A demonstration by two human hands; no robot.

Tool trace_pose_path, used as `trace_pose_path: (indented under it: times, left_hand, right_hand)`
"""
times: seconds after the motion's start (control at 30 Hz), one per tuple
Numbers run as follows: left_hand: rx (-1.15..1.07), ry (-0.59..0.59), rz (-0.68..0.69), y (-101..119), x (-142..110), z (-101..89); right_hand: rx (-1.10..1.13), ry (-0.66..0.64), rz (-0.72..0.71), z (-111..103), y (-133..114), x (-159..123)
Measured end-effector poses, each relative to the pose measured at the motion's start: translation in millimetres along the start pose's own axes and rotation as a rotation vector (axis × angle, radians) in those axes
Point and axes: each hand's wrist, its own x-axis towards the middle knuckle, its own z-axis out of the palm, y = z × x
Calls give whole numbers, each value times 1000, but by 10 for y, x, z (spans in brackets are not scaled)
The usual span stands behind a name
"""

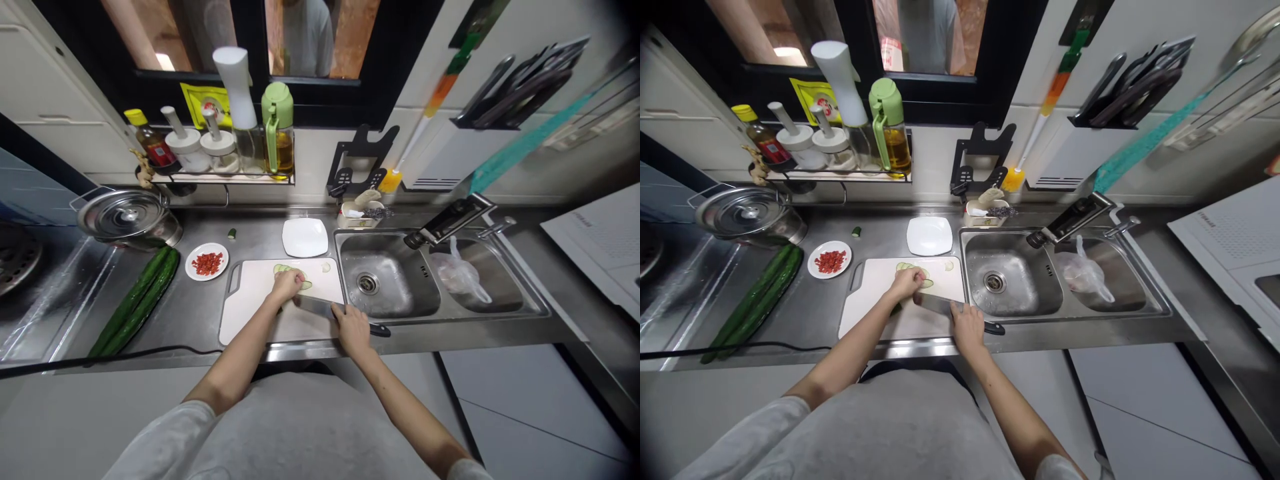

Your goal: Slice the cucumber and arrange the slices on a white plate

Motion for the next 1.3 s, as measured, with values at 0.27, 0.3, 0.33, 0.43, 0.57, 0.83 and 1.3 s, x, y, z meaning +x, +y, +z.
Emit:
trace_pose_path:
  times: [0.27,0.3,0.33,0.43,0.57,0.83,1.3]
  left_hand:
    - [146,74,18,-52,256,56]
    - [154,88,30,-64,262,68]
    - [165,103,44,-74,266,80]
    - [201,148,76,-89,278,106]
    - [137,253,72,-98,243,93]
    - [-149,694,65,-478,-722,108]
    - [61,394,287,-852,-1163,137]
  right_hand:
    - [7,0,54,118,129,-81]
    - [6,3,56,123,144,-86]
    - [6,7,55,124,156,-89]
    - [5,18,55,107,174,-90]
    - [23,20,67,88,171,-82]
    - [350,-4,33,161,12,14]
    - [344,-137,-135,-40,-695,11]
